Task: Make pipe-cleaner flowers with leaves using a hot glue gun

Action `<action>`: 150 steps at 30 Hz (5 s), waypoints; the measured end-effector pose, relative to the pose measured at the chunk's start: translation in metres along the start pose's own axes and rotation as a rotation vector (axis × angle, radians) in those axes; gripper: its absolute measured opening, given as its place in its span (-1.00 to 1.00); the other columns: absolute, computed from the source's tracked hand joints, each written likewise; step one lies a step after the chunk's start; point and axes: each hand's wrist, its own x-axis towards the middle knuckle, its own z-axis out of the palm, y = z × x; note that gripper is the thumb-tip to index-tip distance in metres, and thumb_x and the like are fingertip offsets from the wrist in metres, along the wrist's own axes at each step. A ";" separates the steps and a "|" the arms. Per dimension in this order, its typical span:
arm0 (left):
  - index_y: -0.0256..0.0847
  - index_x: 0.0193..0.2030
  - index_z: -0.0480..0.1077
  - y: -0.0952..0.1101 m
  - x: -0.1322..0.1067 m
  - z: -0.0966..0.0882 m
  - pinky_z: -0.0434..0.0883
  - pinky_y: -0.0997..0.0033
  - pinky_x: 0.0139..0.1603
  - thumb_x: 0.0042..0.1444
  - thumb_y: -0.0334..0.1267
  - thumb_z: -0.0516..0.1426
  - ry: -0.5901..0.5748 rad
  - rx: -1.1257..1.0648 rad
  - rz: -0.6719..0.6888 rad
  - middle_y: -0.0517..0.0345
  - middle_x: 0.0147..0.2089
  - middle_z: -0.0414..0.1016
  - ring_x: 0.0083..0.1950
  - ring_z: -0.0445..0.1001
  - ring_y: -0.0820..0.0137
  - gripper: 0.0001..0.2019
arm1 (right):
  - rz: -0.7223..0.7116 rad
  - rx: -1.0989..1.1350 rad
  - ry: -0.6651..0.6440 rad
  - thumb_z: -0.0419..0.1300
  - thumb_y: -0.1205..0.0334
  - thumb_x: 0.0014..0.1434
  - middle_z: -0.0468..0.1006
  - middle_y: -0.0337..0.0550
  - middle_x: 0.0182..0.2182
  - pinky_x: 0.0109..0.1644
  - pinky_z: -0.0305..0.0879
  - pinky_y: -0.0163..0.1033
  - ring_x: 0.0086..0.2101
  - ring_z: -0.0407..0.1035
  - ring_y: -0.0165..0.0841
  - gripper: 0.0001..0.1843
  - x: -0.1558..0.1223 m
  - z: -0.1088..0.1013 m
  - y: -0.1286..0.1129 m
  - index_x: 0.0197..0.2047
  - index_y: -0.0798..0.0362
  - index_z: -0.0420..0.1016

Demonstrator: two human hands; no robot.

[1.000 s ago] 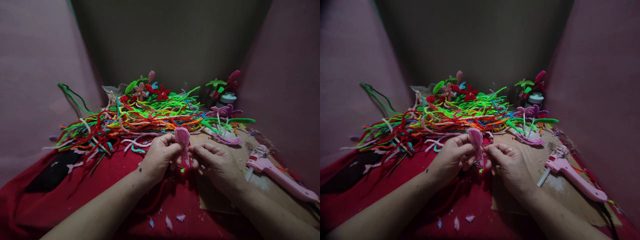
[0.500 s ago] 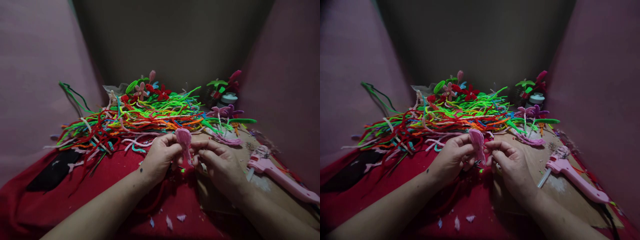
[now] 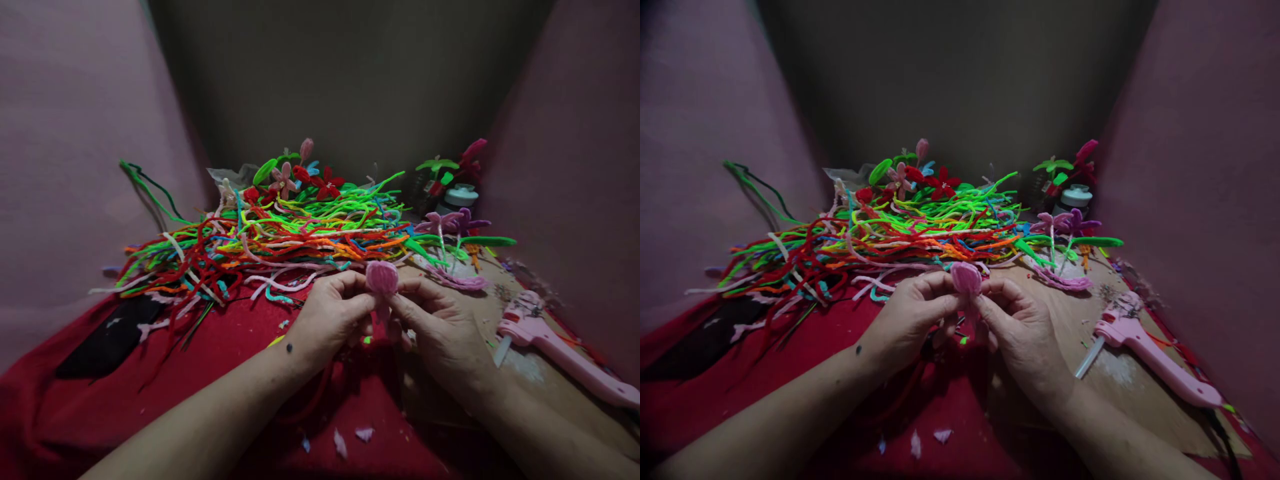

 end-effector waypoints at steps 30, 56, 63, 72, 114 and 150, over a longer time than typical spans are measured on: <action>-0.28 -0.51 0.34 0.004 -0.001 -0.001 0.01 0.62 -0.69 -0.07 -0.37 0.18 0.039 -0.065 -0.003 0.37 -0.69 0.17 -0.71 0.09 0.66 -0.91 | 0.237 0.225 -0.219 0.35 0.14 -0.07 0.33 -0.38 -0.73 -0.71 -0.15 -0.42 -0.75 0.11 -0.55 -0.74 0.007 -0.006 0.005 -0.33 0.02 0.41; -0.26 -0.47 0.36 0.000 -0.004 0.006 0.20 0.58 -0.55 -0.10 -0.41 0.14 0.195 0.099 0.115 0.32 -0.58 0.30 -0.59 0.19 0.60 -0.98 | 0.128 -0.008 -0.043 0.35 0.20 -0.12 0.33 -0.39 -0.69 -0.66 0.03 -0.44 -0.70 0.12 -0.58 -0.76 -0.002 0.005 0.001 -0.50 0.08 0.36; -0.24 -0.36 0.31 -0.004 -0.002 0.006 0.24 0.59 -0.50 -0.09 -0.46 0.13 0.172 0.054 0.170 0.31 -0.48 0.34 -0.54 0.24 0.60 -0.88 | 0.320 0.021 -0.147 0.29 0.15 -0.03 0.31 -0.35 -0.75 -0.70 -0.16 -0.43 -0.75 0.05 -0.59 -0.79 0.001 -0.001 0.005 -0.40 0.14 0.46; -0.13 0.00 0.25 -0.013 -0.005 0.003 0.33 0.50 -0.28 0.02 -0.46 0.07 0.219 0.544 0.493 0.17 -0.25 0.43 -0.29 0.41 0.46 -0.63 | 0.275 0.040 -0.107 0.34 0.12 -0.10 0.31 -0.35 -0.72 -0.63 -0.09 -0.41 -0.69 0.09 -0.57 -0.76 0.001 -0.002 0.003 -0.51 0.12 0.45; -0.28 -0.27 0.42 0.000 -0.002 -0.010 0.32 0.55 -0.33 0.06 -0.47 0.12 0.164 0.725 0.751 0.17 -0.38 0.47 -0.38 0.41 0.52 -0.89 | 0.310 -0.021 -0.085 0.26 0.30 -0.12 0.30 -0.36 -0.76 -0.63 -0.10 -0.40 -0.71 0.08 -0.58 -0.87 0.001 -0.003 -0.001 -0.58 0.12 0.39; -0.24 -0.60 0.24 -0.011 0.029 -0.026 -0.07 0.59 -0.76 -0.04 -0.14 0.13 0.098 0.256 -0.209 0.34 -0.77 0.18 -0.80 0.02 0.61 -0.74 | -0.283 -0.331 -0.110 0.09 0.18 0.19 0.31 -0.30 -0.59 -0.45 0.13 -0.35 -0.54 0.19 -0.49 -0.75 -0.011 -0.001 -0.009 -0.49 0.07 0.37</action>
